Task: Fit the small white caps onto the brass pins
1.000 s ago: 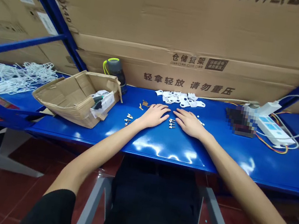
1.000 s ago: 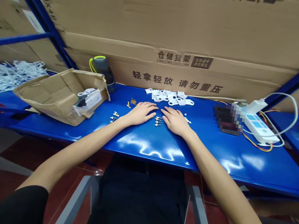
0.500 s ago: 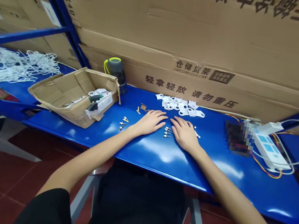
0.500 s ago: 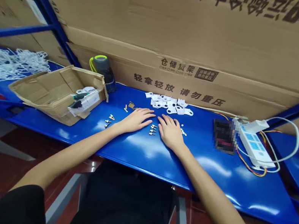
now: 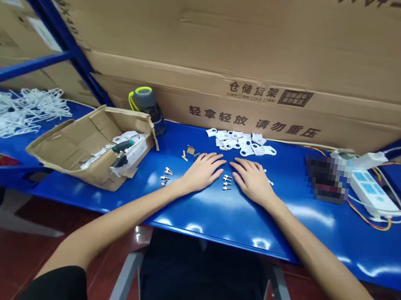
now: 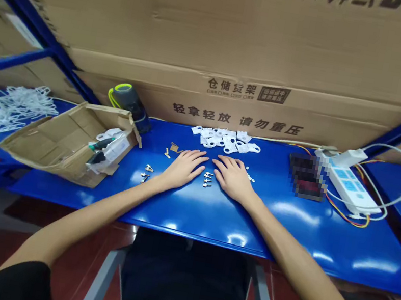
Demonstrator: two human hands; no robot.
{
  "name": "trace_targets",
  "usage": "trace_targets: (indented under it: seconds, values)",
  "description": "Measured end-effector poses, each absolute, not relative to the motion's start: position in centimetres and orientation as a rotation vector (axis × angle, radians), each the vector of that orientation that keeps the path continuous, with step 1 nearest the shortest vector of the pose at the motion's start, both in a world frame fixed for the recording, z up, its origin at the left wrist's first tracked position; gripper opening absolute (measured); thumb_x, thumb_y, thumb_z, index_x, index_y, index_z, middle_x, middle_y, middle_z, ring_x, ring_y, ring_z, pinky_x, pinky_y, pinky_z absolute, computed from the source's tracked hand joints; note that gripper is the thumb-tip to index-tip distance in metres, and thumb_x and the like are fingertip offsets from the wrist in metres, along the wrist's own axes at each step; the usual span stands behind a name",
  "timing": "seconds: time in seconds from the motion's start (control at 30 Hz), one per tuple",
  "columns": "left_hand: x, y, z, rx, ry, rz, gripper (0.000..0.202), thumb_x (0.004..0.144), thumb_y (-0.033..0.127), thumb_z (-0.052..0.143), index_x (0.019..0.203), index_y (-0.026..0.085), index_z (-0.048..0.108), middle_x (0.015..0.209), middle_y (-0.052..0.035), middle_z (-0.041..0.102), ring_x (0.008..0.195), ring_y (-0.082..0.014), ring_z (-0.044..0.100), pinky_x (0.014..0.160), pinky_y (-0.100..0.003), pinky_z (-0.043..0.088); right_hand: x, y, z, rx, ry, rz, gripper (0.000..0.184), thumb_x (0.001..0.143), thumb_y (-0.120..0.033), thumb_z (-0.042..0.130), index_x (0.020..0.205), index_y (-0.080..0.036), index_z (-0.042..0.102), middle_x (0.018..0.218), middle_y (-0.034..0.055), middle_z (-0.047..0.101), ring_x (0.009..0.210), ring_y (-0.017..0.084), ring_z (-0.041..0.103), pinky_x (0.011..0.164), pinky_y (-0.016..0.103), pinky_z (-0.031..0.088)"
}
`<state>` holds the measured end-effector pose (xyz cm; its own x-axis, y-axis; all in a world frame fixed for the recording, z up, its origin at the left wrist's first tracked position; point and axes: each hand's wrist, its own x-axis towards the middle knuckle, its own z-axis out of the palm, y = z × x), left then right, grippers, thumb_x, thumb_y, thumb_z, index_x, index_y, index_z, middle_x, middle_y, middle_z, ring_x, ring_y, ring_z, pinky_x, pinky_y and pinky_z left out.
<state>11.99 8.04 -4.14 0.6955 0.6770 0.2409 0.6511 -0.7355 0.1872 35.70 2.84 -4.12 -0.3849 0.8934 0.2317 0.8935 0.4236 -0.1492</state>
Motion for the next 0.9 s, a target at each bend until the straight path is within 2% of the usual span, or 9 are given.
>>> trace_targets:
  seconds: [0.17,0.27,0.43,0.5,0.57,0.63,0.7,0.77,0.9]
  values:
    - [11.8,8.4,-4.2,2.811,1.088,0.415,0.047,0.111,0.04,0.038,0.15,0.022,0.056,0.162,-0.0086,0.051,0.151,-0.0304,0.044,0.127,-0.053,0.033,36.2,3.2,-3.5,-1.492,-2.424,0.052,0.049,0.11,-0.044,0.035,0.146,-0.025,0.063,0.156,0.0111,0.059,0.138,0.032,0.055,0.11,0.051,0.041]
    - [11.6,8.6,-4.1,2.803,1.07,0.403,0.047,0.111,0.041,0.037,0.151,0.023,0.056,0.163,-0.0081,0.05,0.152,-0.0303,0.043,0.127,-0.053,0.034,37.0,3.3,-3.2,-1.481,-2.39,0.077,0.047,0.11,-0.038,0.035,0.14,-0.024,0.069,0.149,0.0109,0.065,0.132,0.031,0.06,0.107,0.048,0.042]
    - [11.4,9.0,-4.2,2.81,1.026,0.416,0.046,0.111,0.04,0.037,0.149,0.025,0.057,0.163,-0.0081,0.049,0.152,-0.0317,0.043,0.126,-0.055,0.034,40.1,2.8,-2.4,-1.711,-2.144,0.028,0.046,0.108,-0.03,0.036,0.139,-0.021,0.069,0.143,0.0138,0.068,0.131,0.035,0.059,0.108,0.053,0.041]
    - [11.4,9.1,-4.3,2.776,1.009,0.458,0.044,0.111,0.037,0.036,0.146,0.024,0.059,0.16,-0.0079,0.054,0.15,-0.0306,0.045,0.126,-0.055,0.036,40.7,2.3,-1.9,-1.7,-2.084,0.049,0.048,0.109,-0.036,0.036,0.142,-0.021,0.067,0.15,0.0127,0.063,0.139,0.033,0.055,0.114,0.052,0.041]
    - [11.4,9.2,-4.2,2.717,0.982,0.545,0.044,0.111,0.032,0.033,0.144,0.022,0.06,0.154,-0.0091,0.06,0.146,-0.0271,0.051,0.125,-0.051,0.039,40.1,1.7,-1.5,-1.584,-2.109,0.102,0.052,0.11,-0.044,0.034,0.151,-0.022,0.059,0.164,0.01,0.049,0.15,0.029,0.045,0.122,0.048,0.037]
    - [11.3,9.2,-3.8,2.662,0.961,0.684,0.045,0.11,0.029,0.032,0.146,0.019,0.057,0.15,-0.0109,0.062,0.142,-0.0238,0.054,0.125,-0.046,0.041,38.3,1.1,-1.5,-1.431,-2.203,0.184,0.06,0.11,-0.052,0.035,0.162,-0.023,0.043,0.176,0.0066,0.026,0.16,0.026,0.03,0.128,0.045,0.03]
    - [11.1,8.9,-2.9,2.63,0.971,0.845,0.045,0.11,0.028,0.031,0.148,0.018,0.054,0.151,-0.0117,0.06,0.143,-0.0221,0.053,0.126,-0.044,0.041,35.9,0.5,-1.9,-1.341,-2.288,0.272,0.075,0.108,-0.059,0.039,0.17,-0.021,0.022,0.179,0.0087,0.011,0.164,0.026,0.019,0.131,0.045,0.027]
    - [10.4,8.3,-1.8,2.616,1.012,0.991,0.045,0.11,0.028,0.031,0.148,0.019,0.052,0.153,-0.011,0.059,0.146,-0.0216,0.051,0.127,-0.044,0.039,33.9,0.0,-2.7,-1.31,-2.346,0.312,0.087,0.105,-0.065,0.041,0.172,-0.018,0.01,0.179,0.0129,0.006,0.165,0.028,0.012,0.132,0.049,0.024]
    - [7.5,6.3,0.2,2.627,1.116,1.161,0.041,0.11,0.03,0.036,0.145,0.022,0.055,0.153,-0.0094,0.058,0.146,-0.0237,0.051,0.126,-0.047,0.039,31.8,-0.4,-4.0,-1.293,-2.519,0.331,0.081,0.107,-0.065,0.037,0.17,-0.017,0.023,0.176,0.0156,0.016,0.164,0.031,0.012,0.134,0.056,0.012]
